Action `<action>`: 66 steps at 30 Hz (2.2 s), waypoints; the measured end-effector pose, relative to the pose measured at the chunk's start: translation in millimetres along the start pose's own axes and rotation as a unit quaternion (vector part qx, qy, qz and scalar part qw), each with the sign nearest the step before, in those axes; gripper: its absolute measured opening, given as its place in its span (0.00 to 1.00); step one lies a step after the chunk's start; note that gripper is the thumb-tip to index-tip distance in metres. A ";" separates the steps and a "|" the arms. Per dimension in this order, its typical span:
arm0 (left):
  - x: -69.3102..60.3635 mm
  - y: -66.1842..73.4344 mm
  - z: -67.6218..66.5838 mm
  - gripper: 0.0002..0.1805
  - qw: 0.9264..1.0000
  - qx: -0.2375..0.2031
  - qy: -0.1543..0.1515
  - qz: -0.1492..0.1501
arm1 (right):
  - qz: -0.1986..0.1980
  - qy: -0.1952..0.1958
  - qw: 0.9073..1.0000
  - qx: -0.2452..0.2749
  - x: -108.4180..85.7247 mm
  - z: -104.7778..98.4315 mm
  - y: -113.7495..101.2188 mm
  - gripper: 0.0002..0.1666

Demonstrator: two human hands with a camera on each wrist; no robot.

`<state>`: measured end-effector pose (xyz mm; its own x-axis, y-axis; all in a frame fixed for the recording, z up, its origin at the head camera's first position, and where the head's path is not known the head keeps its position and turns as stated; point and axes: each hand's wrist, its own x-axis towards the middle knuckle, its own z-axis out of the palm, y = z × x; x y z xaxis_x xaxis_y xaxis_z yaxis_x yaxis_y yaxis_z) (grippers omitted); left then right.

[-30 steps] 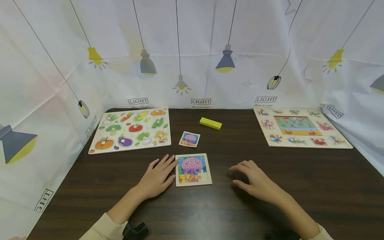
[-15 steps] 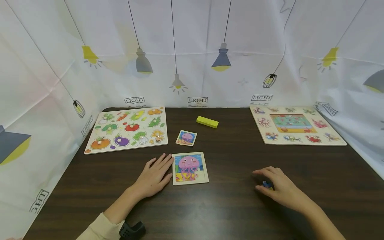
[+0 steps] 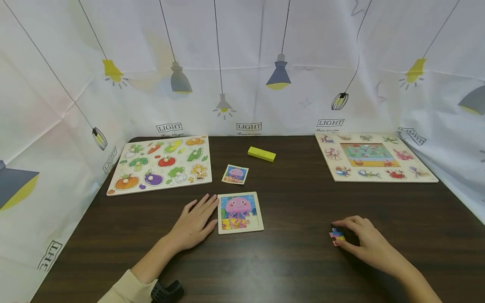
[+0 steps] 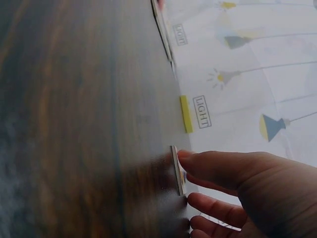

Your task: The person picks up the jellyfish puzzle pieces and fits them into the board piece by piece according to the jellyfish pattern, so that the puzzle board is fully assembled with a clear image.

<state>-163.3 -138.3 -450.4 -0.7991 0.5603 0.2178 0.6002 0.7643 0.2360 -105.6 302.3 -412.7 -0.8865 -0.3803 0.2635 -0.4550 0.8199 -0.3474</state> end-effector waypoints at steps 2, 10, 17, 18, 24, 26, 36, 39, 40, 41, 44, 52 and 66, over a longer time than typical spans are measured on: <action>-0.1 -0.1 -0.1 0.31 1.000 -0.001 -0.001 -0.001 | -0.003 0.002 1.000 -0.003 -0.3 0.5 0.8 0.18; 0.0 0.0 -0.9 0.31 1.000 -0.002 -0.005 -0.005 | 0.008 -0.015 1.000 0.016 0.6 1.2 4.7 0.15; 0.4 0.2 -1.3 0.31 1.000 0.000 -0.010 -0.006 | 0.019 -0.015 0.999 0.031 1.2 3.6 4.7 0.14; 0.4 0.1 -1.2 0.31 1.000 0.000 -0.010 -0.006 | 0.021 -0.016 0.999 0.032 1.2 4.0 4.9 0.15; 0.4 0.1 -1.2 0.31 1.000 -0.003 -0.009 -0.004 | 0.048 -0.029 0.998 0.033 0.9 3.1 4.8 0.19; 0.4 0.2 -1.0 0.31 1.000 -0.003 -0.010 -0.003 | 0.052 -0.035 0.998 0.032 0.5 2.3 5.3 0.20; 0.6 -0.1 -0.8 0.31 1.000 0.000 -0.014 -0.007 | 0.051 -0.034 0.996 0.061 0.9 0.9 3.2 0.20; 0.5 -0.2 -0.6 0.31 1.000 0.001 -0.012 -0.006 | 0.028 -0.021 0.996 0.082 0.9 1.4 2.4 0.18; 0.5 -0.3 -0.5 0.31 1.000 0.001 -0.011 -0.005 | 0.018 -0.014 0.996 0.089 0.9 1.7 1.9 0.17; 0.4 -0.4 -0.4 0.31 1.000 0.002 -0.010 -0.005 | 0.009 -0.008 0.996 0.092 1.1 2.1 1.4 0.17; 0.4 -0.7 -0.3 0.31 1.000 0.002 -0.008 -0.003 | -0.012 0.006 0.995 0.097 3.5 2.6 -0.3 0.16; 0.6 -0.2 -1.0 0.31 1.000 -0.001 -0.005 0.000 | -0.027 0.017 0.996 0.078 21.0 0.3 -8.2 0.15; 0.7 -0.7 0.4 0.31 1.000 0.001 -0.004 0.001 | -0.075 -0.010 0.989 0.130 59.9 10.6 -32.5 0.10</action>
<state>-164.2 -138.3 -450.9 -0.7988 0.5640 0.2095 0.6009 0.7644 0.2334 -144.8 248.4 -395.1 -0.8076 -0.5003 0.3123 -0.5856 0.6171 -0.5257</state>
